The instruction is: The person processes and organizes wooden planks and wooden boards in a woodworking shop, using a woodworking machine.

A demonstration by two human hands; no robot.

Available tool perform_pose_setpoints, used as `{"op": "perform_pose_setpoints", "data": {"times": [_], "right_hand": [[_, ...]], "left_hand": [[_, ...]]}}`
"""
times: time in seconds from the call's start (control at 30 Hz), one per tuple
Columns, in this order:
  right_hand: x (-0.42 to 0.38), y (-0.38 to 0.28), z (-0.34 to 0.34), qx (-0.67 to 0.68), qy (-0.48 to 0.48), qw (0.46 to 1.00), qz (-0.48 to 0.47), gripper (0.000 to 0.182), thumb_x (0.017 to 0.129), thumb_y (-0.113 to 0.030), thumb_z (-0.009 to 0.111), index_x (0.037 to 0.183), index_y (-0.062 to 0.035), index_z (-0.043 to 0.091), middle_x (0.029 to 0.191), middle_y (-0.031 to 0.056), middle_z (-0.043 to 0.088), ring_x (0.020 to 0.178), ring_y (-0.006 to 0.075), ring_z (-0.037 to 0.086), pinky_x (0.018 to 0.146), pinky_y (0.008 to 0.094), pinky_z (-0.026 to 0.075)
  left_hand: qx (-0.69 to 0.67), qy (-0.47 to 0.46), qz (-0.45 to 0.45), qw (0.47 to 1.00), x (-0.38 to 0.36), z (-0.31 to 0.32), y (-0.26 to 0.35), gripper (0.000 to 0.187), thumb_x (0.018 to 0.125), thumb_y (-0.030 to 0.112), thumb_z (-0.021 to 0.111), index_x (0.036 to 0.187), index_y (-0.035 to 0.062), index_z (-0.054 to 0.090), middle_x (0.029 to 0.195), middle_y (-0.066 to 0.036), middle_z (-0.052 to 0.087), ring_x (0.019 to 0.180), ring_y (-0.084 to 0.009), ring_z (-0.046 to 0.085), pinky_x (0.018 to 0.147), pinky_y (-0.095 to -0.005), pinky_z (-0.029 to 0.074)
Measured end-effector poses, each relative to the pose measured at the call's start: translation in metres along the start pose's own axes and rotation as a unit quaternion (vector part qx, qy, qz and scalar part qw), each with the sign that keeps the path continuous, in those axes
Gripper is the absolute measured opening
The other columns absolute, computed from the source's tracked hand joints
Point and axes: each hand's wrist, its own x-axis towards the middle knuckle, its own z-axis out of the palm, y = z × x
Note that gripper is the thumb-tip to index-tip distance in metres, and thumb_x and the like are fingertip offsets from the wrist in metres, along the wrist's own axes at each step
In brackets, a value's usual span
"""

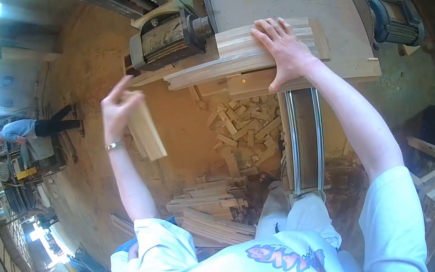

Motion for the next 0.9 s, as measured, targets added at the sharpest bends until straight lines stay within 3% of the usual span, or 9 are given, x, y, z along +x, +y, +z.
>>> {"op": "perform_pose_setpoints", "data": {"times": [0.03, 0.07, 0.13, 0.2, 0.27, 0.37, 0.47, 0.6, 0.9], "right_hand": [[-0.003, -0.002, 0.0, 0.001, 0.004, 1.0, -0.001, 0.151, 0.041, -0.06, 0.095, 0.161, -0.0106, 0.018, 0.164, 0.0172, 0.021, 0.156, 0.0345, 0.014, 0.132, 0.0517, 0.007], [-0.006, -0.003, 0.001, 0.002, 0.009, 1.0, -0.004, 0.151, 0.041, -0.06, 0.096, 0.161, -0.0107, 0.018, 0.164, 0.0171, 0.022, 0.156, 0.0345, 0.014, 0.132, 0.0517, 0.007], [-0.008, -0.006, 0.002, 0.004, 0.014, 1.0, -0.005, 0.151, 0.04, -0.059, 0.096, 0.161, -0.0107, 0.018, 0.163, 0.0172, 0.022, 0.156, 0.0345, 0.015, 0.132, 0.0518, 0.007], [-0.007, -0.006, 0.001, 0.0, 0.012, 1.0, -0.003, 0.152, 0.04, -0.059, 0.096, 0.161, -0.0108, 0.018, 0.163, 0.0173, 0.022, 0.156, 0.0347, 0.015, 0.132, 0.0519, 0.007], [-0.008, -0.006, 0.001, 0.004, 0.015, 1.0, -0.007, 0.152, 0.04, -0.059, 0.096, 0.161, -0.011, 0.018, 0.164, 0.0175, 0.022, 0.156, 0.0349, 0.015, 0.132, 0.0519, 0.007], [-0.006, -0.002, 0.003, 0.01, 0.024, 1.0, -0.012, 0.152, 0.04, -0.059, 0.096, 0.161, -0.0113, 0.019, 0.164, 0.0178, 0.022, 0.156, 0.0351, 0.015, 0.132, 0.0521, 0.007], [-0.004, 0.0, 0.004, 0.002, 0.024, 1.0, -0.009, 0.152, 0.039, -0.059, 0.097, 0.161, -0.0114, 0.019, 0.164, 0.018, 0.022, 0.156, 0.0353, 0.015, 0.131, 0.052, 0.007], [0.017, 0.013, -0.001, -0.005, 0.03, 1.0, -0.008, 0.152, 0.039, -0.059, 0.097, 0.161, -0.0114, 0.019, 0.164, 0.0181, 0.022, 0.156, 0.0352, 0.015, 0.132, 0.0515, 0.008], [0.098, 0.066, -0.008, -0.012, 0.046, 0.999, -0.012, 0.151, 0.04, -0.058, 0.097, 0.161, -0.0135, 0.018, 0.164, 0.0176, 0.023, 0.156, 0.0352, 0.018, 0.131, 0.0523, 0.009]], "left_hand": [[0.095, -0.077, -0.023, 0.992, 0.003, 0.016, 0.002, 0.077, 0.07, 0.023, 0.089, 0.14, 0.0043, 0.064, 0.096, -0.006, 0.076, 0.086, -0.014, 0.07, 0.082, -0.0305, 0.057], [0.211, -0.118, -0.02, 0.97, -0.004, 0.037, 0.026, 0.081, 0.07, 0.025, 0.088, 0.143, 0.0035, 0.06, 0.093, -0.011, 0.075, 0.086, -0.0194, 0.073, 0.082, -0.0333, 0.058], [0.445, -0.136, 0.083, 0.881, -0.004, 0.081, 0.021, 0.089, 0.076, 0.024, 0.083, 0.154, 0.0073, 0.045, 0.096, -0.022, 0.074, 0.094, -0.0353, 0.073, 0.086, -0.0435, 0.059], [0.509, -0.14, 0.061, 0.847, 0.009, 0.119, 0.007, 0.078, 0.079, 0.017, 0.076, 0.15, 0.007, 0.047, 0.093, -0.02, 0.074, 0.089, -0.0369, 0.074, 0.078, -0.0455, 0.061], [0.506, -0.092, 0.068, 0.855, 0.02, 0.14, -0.003, 0.066, 0.08, 0.013, 0.072, 0.143, 0.0066, 0.055, 0.093, -0.02, 0.074, 0.088, -0.0371, 0.074, 0.077, -0.0466, 0.061], [0.478, -0.049, 0.065, 0.875, 0.026, 0.149, -0.005, 0.038, 0.077, 0.009, 0.073, 0.114, 0.0043, 0.067, 0.087, -0.02, 0.074, 0.083, -0.035, 0.076, 0.073, -0.0443, 0.062], [0.446, -0.023, 0.062, 0.893, 0.028, 0.15, -0.005, 0.026, 0.078, 0.01, 0.074, 0.103, 0.0057, 0.068, 0.089, -0.021, 0.074, 0.086, -0.0365, 0.075, 0.073, -0.0455, 0.062], [0.448, -0.052, 0.024, 0.892, 0.056, 0.147, 0.004, 0.044, 0.081, 0.012, 0.069, 0.125, 0.0132, 0.07, 0.098, -0.022, 0.075, 0.094, -0.0389, 0.074, 0.083, -0.0478, 0.061], [0.44, -0.041, 0.012, 0.897, 0.151, 0.144, 0.018, 0.047, 0.08, 0.014, 0.069, 0.126, 0.0161, 0.071, 0.109, -0.02, 0.075, 0.102, -0.0378, 0.072, 0.09, -0.048, 0.059]]}}
